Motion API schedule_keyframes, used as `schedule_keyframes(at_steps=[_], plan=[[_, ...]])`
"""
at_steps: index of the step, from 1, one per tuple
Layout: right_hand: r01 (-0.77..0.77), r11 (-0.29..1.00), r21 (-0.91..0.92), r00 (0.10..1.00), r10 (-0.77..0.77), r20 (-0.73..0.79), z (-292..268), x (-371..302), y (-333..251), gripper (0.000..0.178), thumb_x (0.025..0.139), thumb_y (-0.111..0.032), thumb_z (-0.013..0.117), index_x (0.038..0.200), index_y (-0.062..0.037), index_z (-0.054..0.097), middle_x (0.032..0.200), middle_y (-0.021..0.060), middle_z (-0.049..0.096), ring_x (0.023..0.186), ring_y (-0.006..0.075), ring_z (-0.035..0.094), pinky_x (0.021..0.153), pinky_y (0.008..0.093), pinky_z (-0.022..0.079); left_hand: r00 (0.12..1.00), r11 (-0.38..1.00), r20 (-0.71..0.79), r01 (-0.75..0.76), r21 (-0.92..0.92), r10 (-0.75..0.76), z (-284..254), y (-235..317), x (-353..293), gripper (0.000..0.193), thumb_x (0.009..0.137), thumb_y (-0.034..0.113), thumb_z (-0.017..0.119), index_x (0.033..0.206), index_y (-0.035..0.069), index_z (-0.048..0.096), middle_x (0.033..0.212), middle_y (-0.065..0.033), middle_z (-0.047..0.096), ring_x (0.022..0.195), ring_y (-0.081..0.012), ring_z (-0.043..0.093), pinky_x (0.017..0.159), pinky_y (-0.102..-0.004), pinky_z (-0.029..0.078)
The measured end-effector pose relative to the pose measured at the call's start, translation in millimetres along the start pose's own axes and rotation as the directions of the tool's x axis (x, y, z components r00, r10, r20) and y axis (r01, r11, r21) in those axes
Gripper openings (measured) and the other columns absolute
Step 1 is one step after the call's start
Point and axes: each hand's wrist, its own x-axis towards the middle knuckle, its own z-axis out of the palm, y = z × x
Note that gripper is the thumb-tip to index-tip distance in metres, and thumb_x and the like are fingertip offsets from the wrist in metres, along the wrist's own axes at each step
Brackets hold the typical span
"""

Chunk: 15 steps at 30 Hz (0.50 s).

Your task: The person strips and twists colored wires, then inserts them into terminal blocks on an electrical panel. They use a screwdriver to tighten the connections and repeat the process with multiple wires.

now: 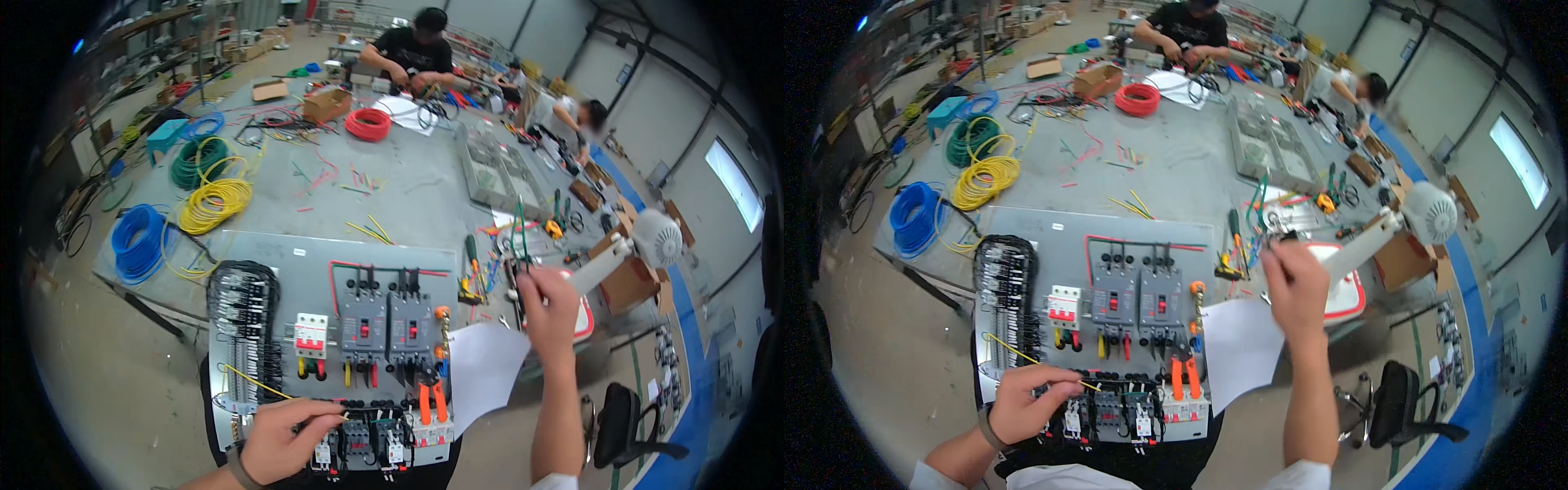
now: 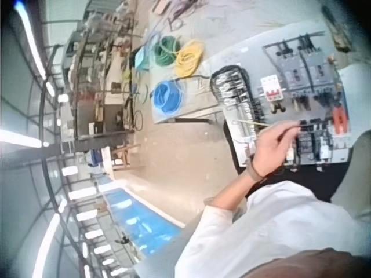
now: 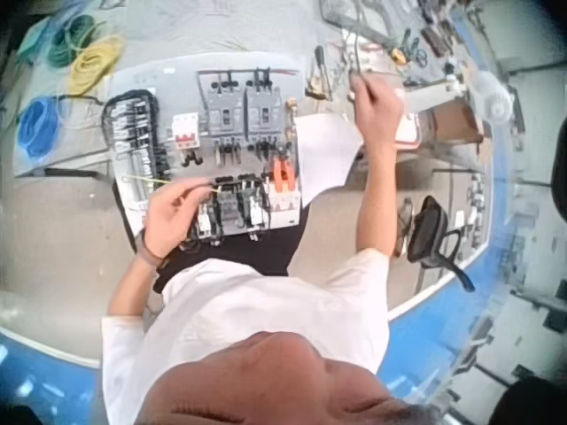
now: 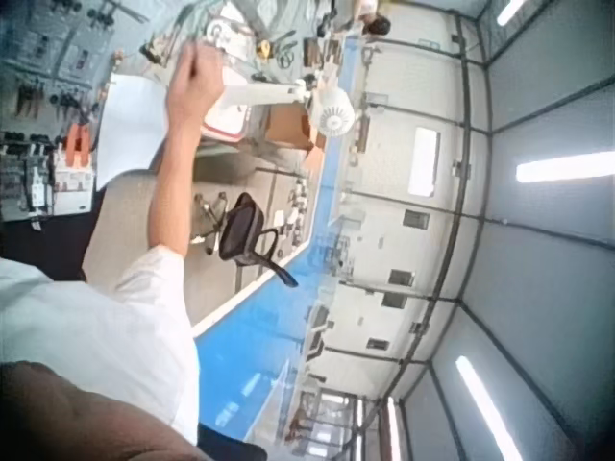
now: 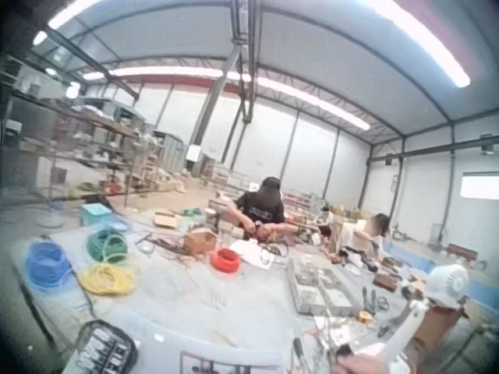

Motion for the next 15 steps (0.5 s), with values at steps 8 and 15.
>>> schedule_keyframes(at_steps=[8,15], plan=[[0.227,0.964,0.14,0.973,-0.219,-0.07,27.9,-74.8,-141.6,0.033,0.072,0.004,0.087,0.104,-0.0013,0.08,0.088,0.0112,0.074,0.071,0.0266,0.07,0.061,0.0355,0.056,0.949,0.878,-0.021,-0.298,-0.375,0.314,22.4,71.9,39.6,0.041,0.11,0.023,0.065,0.141,-0.004,0.062,0.126,-0.0114,0.074,0.115,-0.0158,0.068,0.101,-0.0333,0.054],[0.16,0.899,0.407,0.977,-0.202,0.062,36.4,-79.6,-191.6,0.029,0.079,-0.004,0.088,0.106,0.0004,0.08,0.09,0.0116,0.075,0.071,0.027,0.07,0.063,0.0334,0.055,0.943,0.837,-0.258,-0.311,-0.451,0.211,11.2,57.9,19.4,0.04,0.117,0.035,0.049,0.118,-0.003,0.061,0.1,-0.0122,0.072,0.096,-0.0192,0.068,0.091,-0.0368,0.055]])
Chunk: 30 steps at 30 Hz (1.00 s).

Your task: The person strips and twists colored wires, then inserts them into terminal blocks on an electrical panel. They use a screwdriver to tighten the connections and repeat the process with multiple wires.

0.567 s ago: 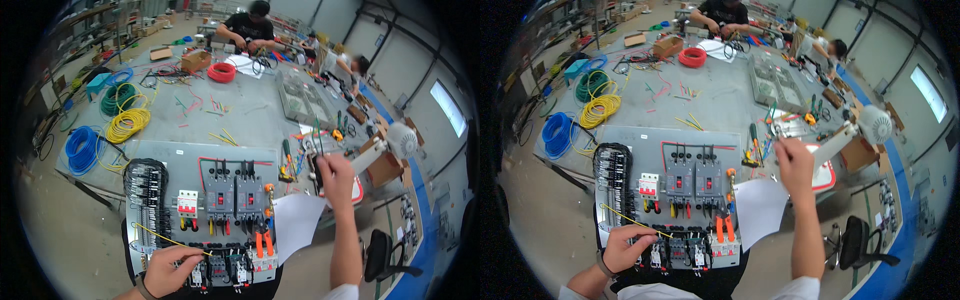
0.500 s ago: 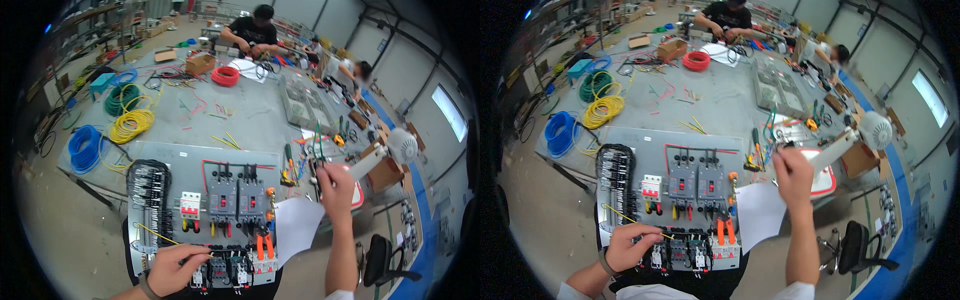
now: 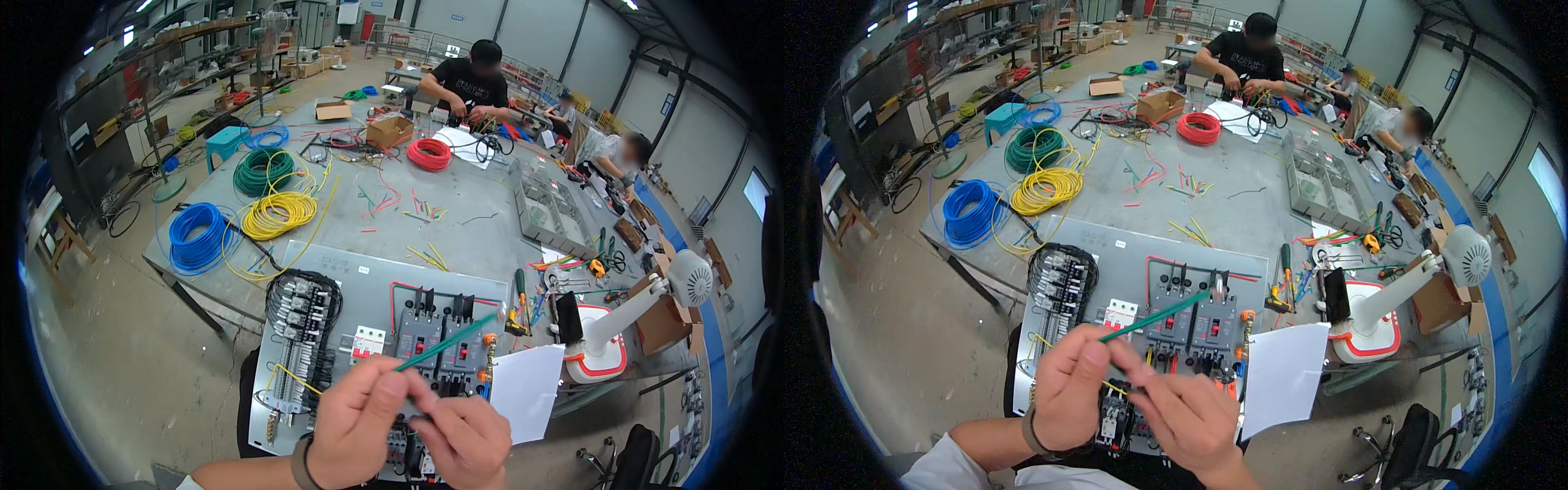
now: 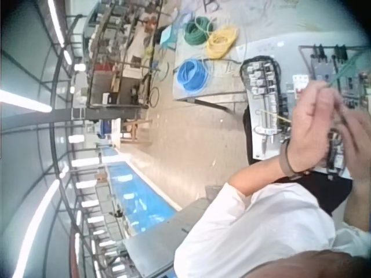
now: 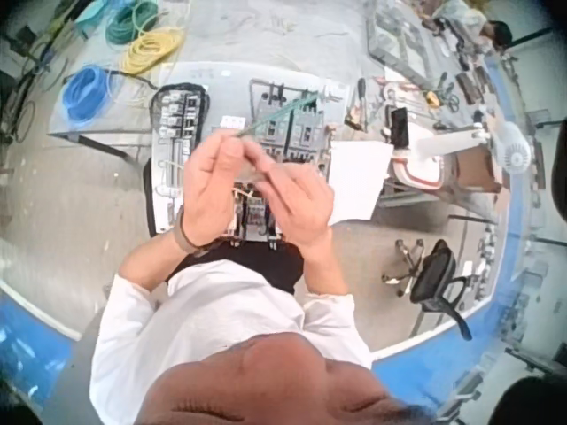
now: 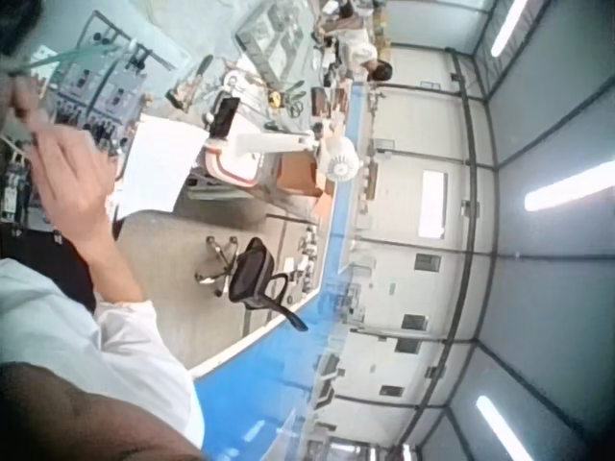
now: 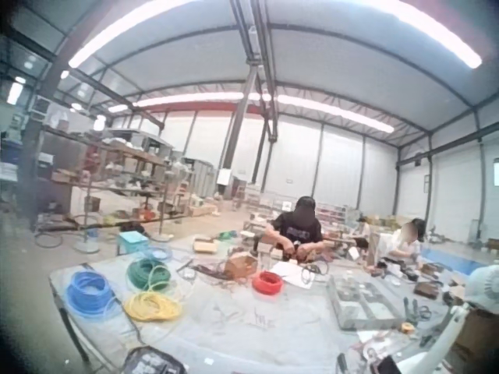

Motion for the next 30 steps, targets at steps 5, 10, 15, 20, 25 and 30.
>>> schedule_keyframes(at_steps=[5,10,15,20,25,30], plan=[[-0.326,0.854,0.406,0.935,0.356,0.002,-10.5,-21.1,12.7,0.034,0.087,-0.005,0.081,0.119,0.0051,0.078,0.107,0.0174,0.079,0.081,0.0217,0.072,0.07,0.0339,0.058,0.985,0.89,0.048,0.17,-0.422,-0.165,-22.1,21.6,13.4,0.038,0.116,0.04,0.046,0.102,0.006,0.05,0.075,-0.0047,0.048,0.062,-0.0181,0.055,0.067,-0.0418,0.058],[-0.304,0.614,0.729,0.9,0.436,0.009,-4.2,-5.4,-8.1,0.032,0.093,-0.002,0.074,0.123,0.009,0.075,0.115,0.0238,0.077,0.09,0.0223,0.074,0.073,0.0315,0.057,0.839,0.672,0.328,0.544,-0.502,-0.435,-35.4,35.6,17.4,0.035,0.118,0.037,0.044,0.101,0.007,0.049,0.078,-0.0012,0.038,0.058,-0.0092,0.034,0.049,-0.026,0.038],[0.114,0.688,0.716,0.962,0.104,-0.254,30.3,-10.3,18.3,0.029,0.092,-0.009,0.079,0.117,0.0053,0.078,0.124,0.0298,0.074,0.093,0.0321,0.075,0.076,0.0391,0.058,0.715,0.663,0.411,0.691,-0.288,-0.566,-26.1,18.8,19.7,0.028,0.115,0.037,0.053,0.111,0.009,0.057,0.073,0.0048,0.039,0.057,-0.0066,0.031,0.048,-0.0255,0.026],[0.193,0.716,0.671,0.922,0.102,-0.374,45.5,-20.9,7.0,0.027,0.106,-0.021,0.069,0.118,0.0022,0.077,0.12,0.0307,0.075,0.086,0.0306,0.076,0.074,0.0379,0.057,0.681,0.645,0.462,0.717,-0.264,-0.568,-29.2,2.8,15.1,0.031,0.117,0.038,0.049,0.114,0.009,0.058,0.077,0.0047,0.043,0.057,-0.0036,0.03,0.05,-0.023,0.024],[0.135,0.807,0.575,0.859,0.194,-0.474,51.1,-31.9,10.6,0.032,0.11,-0.034,0.063,0.128,-0.0075,0.062,0.116,0.0242,0.077,0.072,0.025,0.072,0.063,0.0349,0.058,0.721,0.752,0.426,0.647,-0.129,-0.547,-16.0,4.1,19.8,0.03,0.118,0.028,0.046,0.122,0.004,0.062,0.076,0.0039,0.047,0.057,-0.0041,0.038,0.051,-0.0232,0.033],[0.17,0.904,0.393,0.886,0.034,-0.462,49.5,-41.9,12.4,0.022,0.111,-0.027,0.061,0.125,-0.0098,0.061,0.116,0.0215,0.076,0.074,0.0247,0.073,0.064,0.0347,0.059,0.843,0.894,0.305,0.391,0.22,-0.444,-12.0,4.0,16.9,0.029,0.117,0.019,0.044,0.124,0.002,0.067,0.078,0.0012,0.057,0.062,-0.0051,0.058,0.058,-0.0219,0.049]])
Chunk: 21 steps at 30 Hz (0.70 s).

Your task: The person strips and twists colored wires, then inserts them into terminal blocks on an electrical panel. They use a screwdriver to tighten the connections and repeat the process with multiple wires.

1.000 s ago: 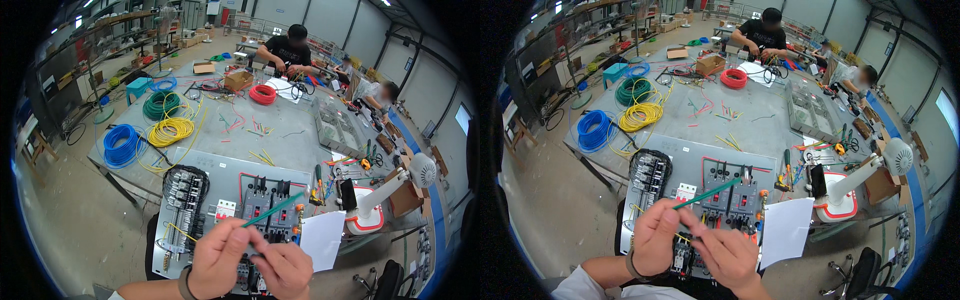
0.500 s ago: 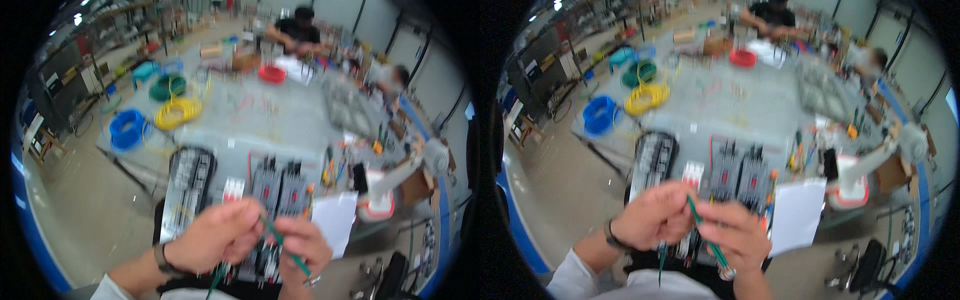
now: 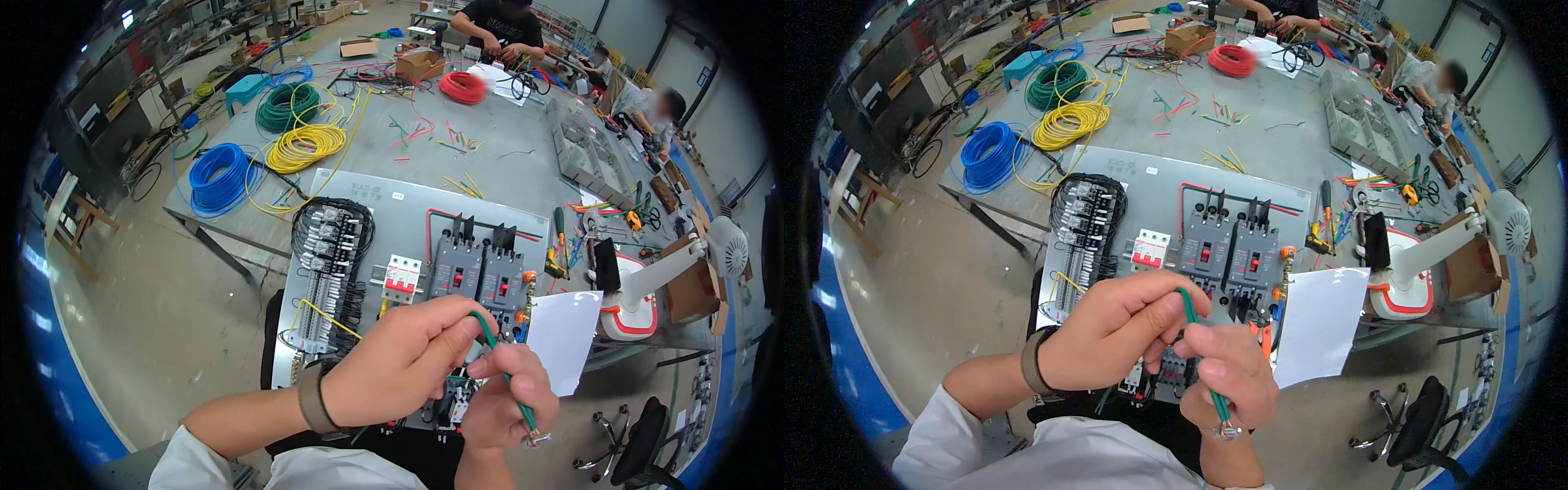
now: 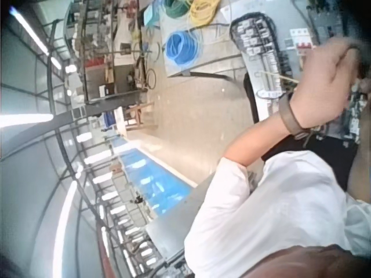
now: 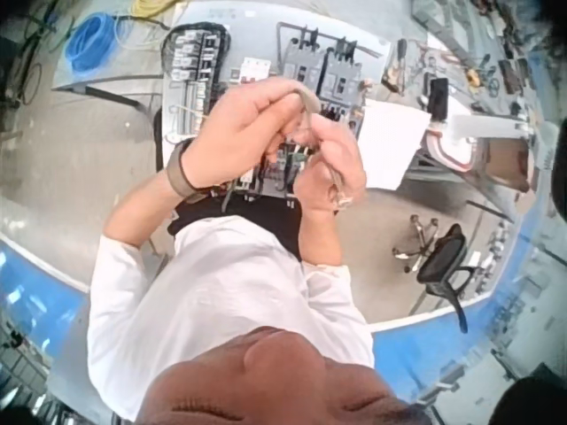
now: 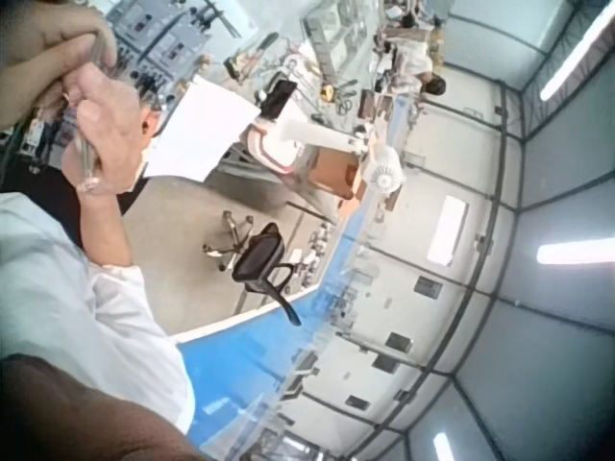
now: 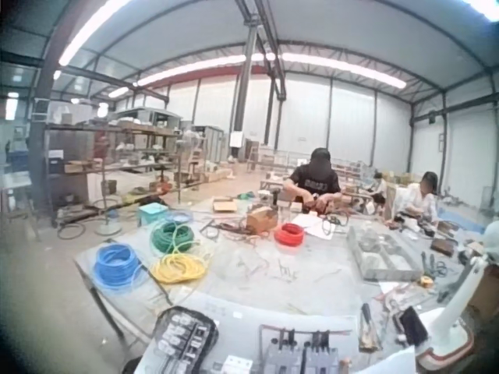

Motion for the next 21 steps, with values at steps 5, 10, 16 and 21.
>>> schedule_keyframes(at_steps=[5,10,16,21], plan=[[-0.093,0.994,0.052,0.994,0.096,-0.054,4.2,-3.0,-11.9,0.026,0.111,-0.035,0.06,0.115,-0.0092,0.062,0.107,0.0163,0.077,0.073,0.0224,0.071,0.064,0.0334,0.055,0.986,0.972,-0.034,-0.152,0.181,0.161,2.1,-6.7,-2.1,0.024,0.114,0.012,0.05,0.124,0.001,0.069,0.081,-0.0038,0.063,0.067,-0.0094,0.061,0.061,-0.0279,0.049],[-0.265,0.941,0.212,0.96,0.278,-0.03,-4.4,1.2,-24.8,0.035,0.109,-0.044,0.062,0.108,-0.0087,0.064,0.104,0.017,0.077,0.067,0.0176,0.062,0.064,0.032,0.049,0.893,0.812,0.039,-0.426,0.398,0.449,-4.5,-19.5,4.8,0.019,0.107,0.006,0.058,0.122,0.001,0.069,0.083,-0.0114,0.065,0.071,-0.0215,0.066,0.067,-0.0355,0.053],[-0.382,0.864,0.328,0.918,0.395,0.026,-10.5,20.1,-33.2,0.039,0.11,-0.044,0.061,0.104,-0.006,0.067,0.098,0.0199,0.077,0.066,0.0187,0.063,0.065,0.0362,0.049,0.908,0.794,0.079,-0.399,0.458,0.411,-8.9,1.3,0.5,0.021,0.105,0.003,0.059,0.124,0.001,0.069,0.084,-0.012,0.065,0.073,-0.024,0.067,0.068,-0.0365,0.054],[-0.306,0.87,0.386,0.951,0.295,0.089,-18.0,12.8,-31.9,0.039,0.111,-0.044,0.057,0.116,-0.0062,0.066,0.103,0.0189,0.077,0.066,0.0212,0.07,0.067,0.0399,0.052,0.889,0.745,0.091,-0.429,0.511,0.449,-6.2,4.9,-3.6,0.021,0.102,0.003,0.063,0.122,0.002,0.069,0.088,-0.015,0.067,0.075,-0.0308,0.068,0.067,-0.0392,0.054]])
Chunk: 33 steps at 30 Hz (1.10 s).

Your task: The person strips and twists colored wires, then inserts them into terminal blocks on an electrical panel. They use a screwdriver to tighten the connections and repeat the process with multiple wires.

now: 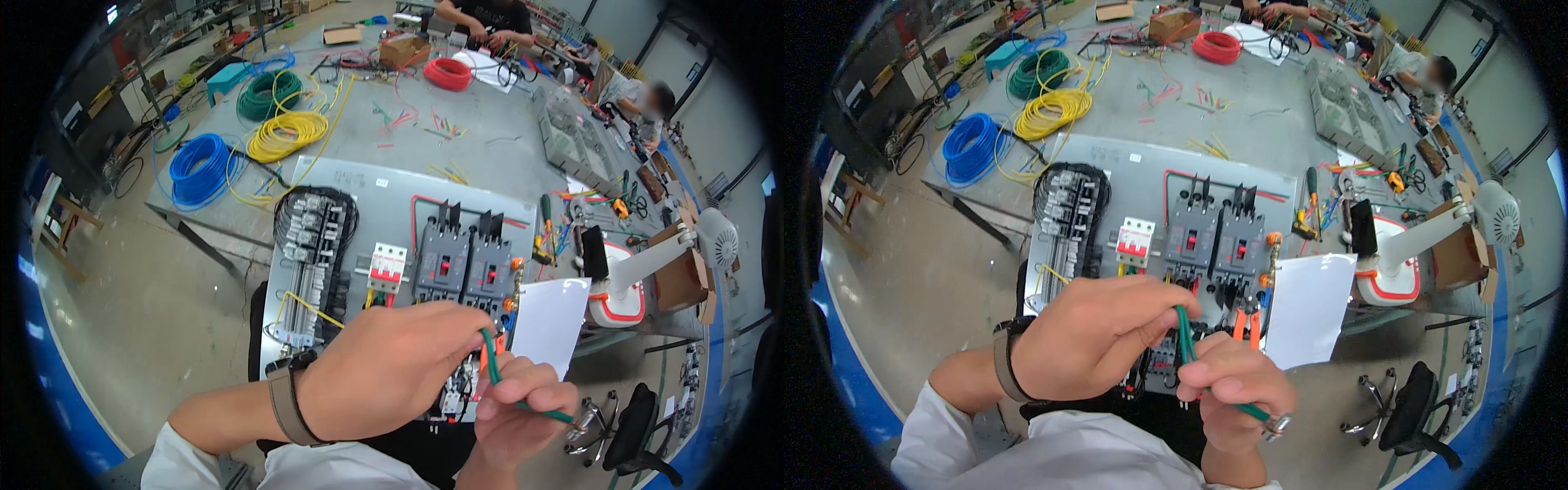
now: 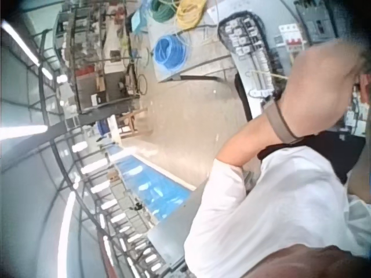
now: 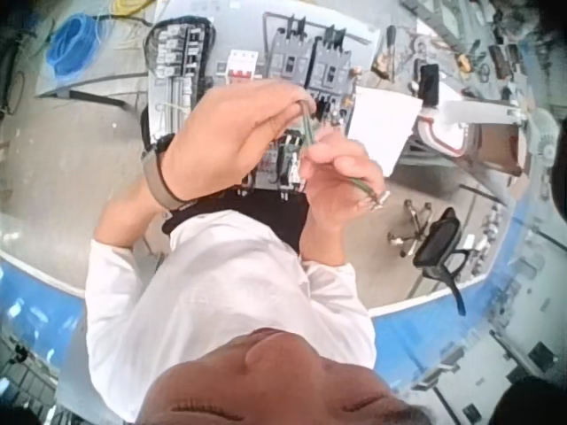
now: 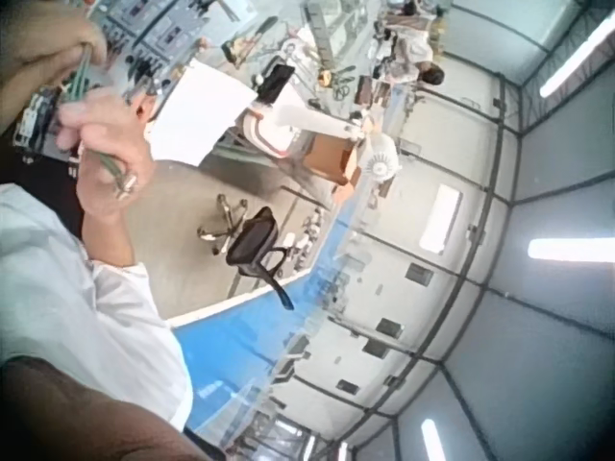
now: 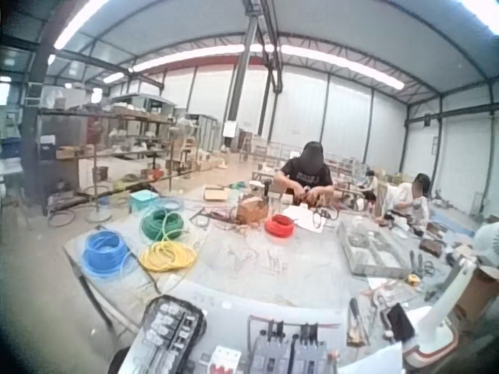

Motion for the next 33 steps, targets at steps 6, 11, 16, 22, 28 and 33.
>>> schedule_keyframes(at_steps=[6,11,16,22,28,33], plan=[[-0.142,0.978,0.155,0.971,0.168,-0.17,12.0,-11.7,-13.3,0.04,0.114,-0.046,0.049,0.103,-0.0078,0.056,0.09,0.0141,0.071,0.059,0.0179,0.063,0.059,0.0321,0.05,0.995,0.995,0.097,-0.011,0.099,0.001,7.3,5.6,-4.8,0.021,0.098,0.002,0.068,0.118,0.002,0.068,0.094,-0.0142,0.069,0.08,-0.0357,0.068,0.067,-0.0422,0.055],[-0.305,0.874,0.379,0.904,0.391,-0.174,3.1,-4.6,-33.5,0.039,0.118,-0.04,0.04,0.1,-0.0085,0.053,0.081,0.01,0.064,0.05,0.0128,0.053,0.053,0.0284,0.046,0.974,0.989,0.224,-0.068,0.13,0.037,6.9,23.2,2.6,0.024,0.093,0.0,0.071,0.117,0.001,0.067,0.095,-0.0126,0.067,0.08,-0.0319,0.069,0.063,-0.0388,0.056],[-0.446,0.805,0.392,0.843,0.524,-0.118,-5.3,4.4,-44.1,0.038,0.12,-0.035,0.034,0.1,-0.0095,0.054,0.072,0.0026,0.06,0.043,0.0056,0.045,0.045,0.0232,0.04,0.962,0.982,0.263,-0.118,0.146,0.077,13.9,24.4,3.6,0.037,0.082,-0.003,0.072,0.118,0.0,0.067,0.095,-0.0101,0.067,0.078,-0.0274,0.071,0.06,-0.0368,0.057],[-0.556,0.748,0.363,0.746,0.641,-0.179,-1.8,10.0,-53.0,0.037,0.117,-0.031,0.039,0.093,-0.0078,0.056,0.059,-0.0014,0.052,0.038,0.003,0.038,0.039,0.0233,0.032,0.965,0.963,0.244,-0.15,0.222,0.094,20.8,26.2,3.1,0.039,0.083,-0.001,0.07,0.121,0.001,0.067,0.092,-0.0069,0.068,0.076,-0.0264,0.071,0.058,-0.0369,0.055],[-0.629,0.713,0.31,0.698,0.693,-0.178,-2.2,12.8,-54.1,0.034,0.116,-0.027,0.042,0.093,-0.0073,0.057,0.055,-0.0015,0.053,0.037,0.0031,0.036,0.038,0.0233,0.031,0.967,0.949,0.238,-0.157,0.274,0.091,20.7,25.5,-1.1,0.036,0.084,0.002,0.07,0.119,0.002,0.067,0.089,-0.0055,0.066,0.074,-0.0252,0.07,0.056,-0.0376,0.054],[-0.669,0.624,0.405,0.647,0.757,-0.098,-13.4,11.3,-54.7,0.039,0.113,-0.033,0.054,0.092,-0.0004,0.059,0.064,0.0068,0.058,0.043,0.0068,0.037,0.045,0.0261,0.035,0.961,0.918,0.263,-0.176,0.354,0.083,17.5,27.4,1.8,0.033,0.083,0.002,0.07,0.116,0.003,0.067,0.091,-0.0063,0.066,0.075,-0.0259,0.071,0.056,-0.0383,0.054]])
